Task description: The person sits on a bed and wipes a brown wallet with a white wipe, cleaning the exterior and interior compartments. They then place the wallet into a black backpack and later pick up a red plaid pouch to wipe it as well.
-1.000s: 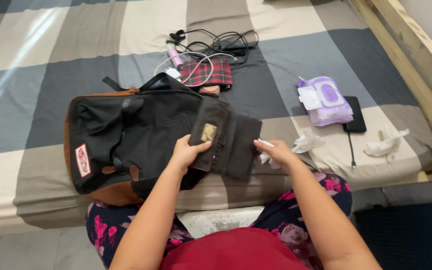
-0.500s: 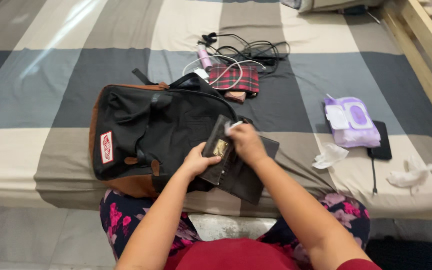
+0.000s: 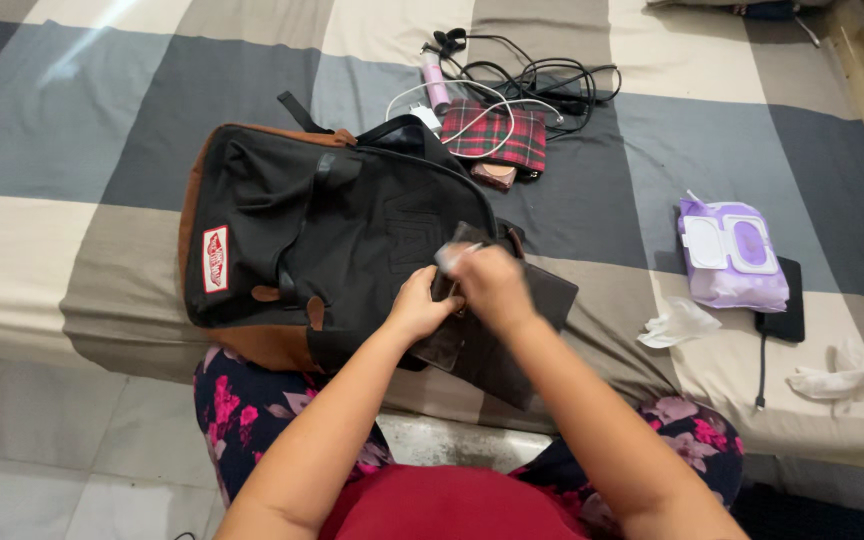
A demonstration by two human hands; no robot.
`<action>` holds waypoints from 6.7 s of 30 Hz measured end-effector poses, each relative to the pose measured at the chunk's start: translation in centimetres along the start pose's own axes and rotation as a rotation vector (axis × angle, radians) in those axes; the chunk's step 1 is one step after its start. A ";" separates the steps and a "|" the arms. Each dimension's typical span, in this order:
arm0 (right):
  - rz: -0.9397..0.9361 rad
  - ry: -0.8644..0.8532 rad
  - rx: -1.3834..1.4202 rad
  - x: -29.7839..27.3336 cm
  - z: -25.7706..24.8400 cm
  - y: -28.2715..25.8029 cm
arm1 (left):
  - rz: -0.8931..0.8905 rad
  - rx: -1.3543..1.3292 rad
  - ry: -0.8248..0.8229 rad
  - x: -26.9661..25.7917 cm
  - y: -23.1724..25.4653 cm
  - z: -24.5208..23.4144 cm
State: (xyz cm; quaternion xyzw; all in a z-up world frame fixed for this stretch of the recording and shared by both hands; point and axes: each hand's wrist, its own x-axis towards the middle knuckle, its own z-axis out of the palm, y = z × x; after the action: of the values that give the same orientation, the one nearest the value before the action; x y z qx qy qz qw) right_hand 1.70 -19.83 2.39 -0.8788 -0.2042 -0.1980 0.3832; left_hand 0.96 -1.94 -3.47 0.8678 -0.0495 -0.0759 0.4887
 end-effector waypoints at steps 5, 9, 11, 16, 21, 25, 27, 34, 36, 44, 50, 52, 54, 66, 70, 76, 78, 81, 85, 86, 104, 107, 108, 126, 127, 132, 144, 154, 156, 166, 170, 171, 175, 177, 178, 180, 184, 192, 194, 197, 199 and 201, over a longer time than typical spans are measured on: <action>0.304 0.106 0.200 -0.1 2.0 1.2 | 0.017 -0.054 0.002 -0.4 0.6 -0.5; 0.011 0.149 0.023 -0.2 2.6 3.1 | -0.043 -0.095 -0.014 -0.5 1.6 -0.7; 0.016 0.100 0.102 -0.1 3.0 3.6 | -0.068 -0.115 -0.029 -0.3 1.7 -0.9; 0.602 0.111 0.272 -0.8 2.9 2.8 | -0.029 -0.066 -0.014 -0.7 1.4 -0.2; 0.056 -0.019 -0.060 0.8 2.0 1.3 | -0.121 -0.263 -0.014 0.0 1.7 -0.2; 0.293 0.100 -0.017 -0.1 2.1 1.2 | -0.133 -0.196 -0.029 -0.8 1.4 0.3; 0.218 0.089 -0.019 -0.1 1.9 1.4 | -0.208 -0.180 -0.058 -0.6 1.5 0.3; 0.181 0.082 0.001 -0.7 0.4 1.9 | -0.230 -0.409 -0.093 -0.2 0.1 0.7; 0.163 0.099 -0.078 -1.3 0.2 1.8 | -0.315 -0.511 -0.142 0.4 -0.2 0.7; 0.200 0.188 0.164 -9.1 2.2 -3.8 | -0.468 -0.835 -0.174 1.8 -2.3 0.6; -0.197 -0.128 0.193 -8.6 0.0 -6.6 | -0.432 -0.928 -0.237 2.7 -2.5 0.6; -0.202 -0.036 0.061 -8.4 0.3 -6.6 | -0.524 -0.973 -0.283 2.6 -3.2 0.4; -0.171 0.026 0.067 -8.2 1.0 -6.4 | -0.700 -1.020 -0.331 3.0 -4.0 0.3; 0.066 0.118 -0.117 -1.6 1.4 -2.5 | -0.589 -1.007 -0.204 2.5 -2.7 0.4; -0.319 -0.055 -0.104 -8.2 3.7 -3.8 | -0.426 -0.875 -0.183 1.5 -1.4 0.6; -0.205 0.056 -0.123 -13.1 -0.2 1.4 | -0.305 -0.859 -0.144 1.3 -1.1 1.2; 0.150 0.295 -0.148 -13.0 -2.3 5.9 | -0.353 -0.938 -0.114 1.5 -1.2 0.7; 0.680 0.485 0.373 -13.7 -3.7 11.9 | -0.307 -0.879 -0.020 1.8 -1.0 0.1; 1.009 0.394 0.960 -14.9 -2.5 14.3 | -0.204 -0.425 0.154 1.5 0.0 0.4; 1.031 0.363 1.125 -14.9 -2.0 13.9 | -0.151 -0.179 0.219 1.1 0.4 0.5; 1.223 0.029 0.962 -10.2 -1.7 4.1 | -0.462 -1.417 -0.307 -0.7 0.8 -6.0; 1.200 -0.160 1.010 -10.3 -2.2 3.0 | -0.473 -1.492 -0.309 -1.2 1.0 -5.6; 1.200 -0.177 0.981 -10.3 -2.4 2.6 | -0.473 -1.530 -0.321 -1.4 1.1 -5.5; 0.862 0.044 0.638 -6.8 -1.8 -1.2 | 0.000 -0.465 -0.062 -2.1 3.9 -2.2; 0.763 0.076 0.561 -6.6 -1.9 -1.0 | -0.007 -0.635 -0.050 -2.3 3.8 -2.4; 0.919 0.048 0.796 -4.9 -4.7 0.3 | -0.238 -1.600 -0.290 -2.9 3.2 -5.8; 0.506 -0.452 0.665 1.8 -16.7 -2.9 | 0.150 -0.578 -0.478 0.5 8.8 -11.7; 0.465 -0.584 0.453 5.7 -19.3 -3.9 | 0.245 -0.813 -0.615 -4.3 11.9 -8.4; 0.490 -0.641 0.543 6.1 -19.2 -3.7 | 0.214 -0.719 -0.497 -4.6 11.9 -7.7; -0.087 0.280 -0.260 2.9 -10.8 -12.0 | 0.053 -1.316 -0.174 -3.7 11.6 -4.8; -0.315 0.022 -0.111 0.6 -9.3 -13.9 | 0.099 -1.324 -0.111 -4.3 12.0 -5.0; -0.353 0.031 -0.165 1.1 -9.9 -13.6 | 0.112 -1.316 -0.107 -4.3 12.3 -5.5; -0.241 0.294 -0.318 3.6 -13.2 -11.6 | 0.229 -1.282 -0.213 -5.9 13.2 -6.4; -0.069 0.422 -0.503 4.2 -13.6 -11.6 | 0.266 -1.120 -0.207 -6.4 14.0 -6.5; -0.044 0.385 -0.405 4.3 -13.6 -12.0 | 0.303 -1.130 -0.224 -6.6 14.5 -6.7; 0.005 0.313 -0.205 4.0 -13.0 -13.1 | 0.376 -1.145 -0.260 -7.1 15.2 -7.3; -0.210 0.319 -0.094 2.9 -12.3 -15.0 | 0.365 -1.156 -0.359 -7.6 15.4 -9.2; -0.387 0.090 0.068 2.6 -13.9 -16.0 | 0.314 -1.186 -0.353 -7.9 16.1 -9.0; -0.420 0.183 -0.050 3.0 -14.7 -15.3 | 0.359 -1.115 -0.341 -8.2 16.2 -9.1; -0.341 0.306 -0.112 3.4 -15.2 -14.2 | 0.469 -1.111 -0.387 -8.3 16.5 -9.1; -0.285 0.325 -0.086 3.0 -14.9 -13.7 | 0.482 -1.157 -0.413 -8.2 16.8 -8.9; -0.273 0.286 -0.030 2.3 -13.8 -13.8 | 0.423 -1.216 -0.409 -8.0 17.0 -8.7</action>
State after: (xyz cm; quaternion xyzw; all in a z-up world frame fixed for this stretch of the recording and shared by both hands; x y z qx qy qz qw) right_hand -6.08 -21.18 20.36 -0.8115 -0.2620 -0.3737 0.3649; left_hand -5.54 -2.08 16.18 0.3783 -0.2581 -0.1557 0.8752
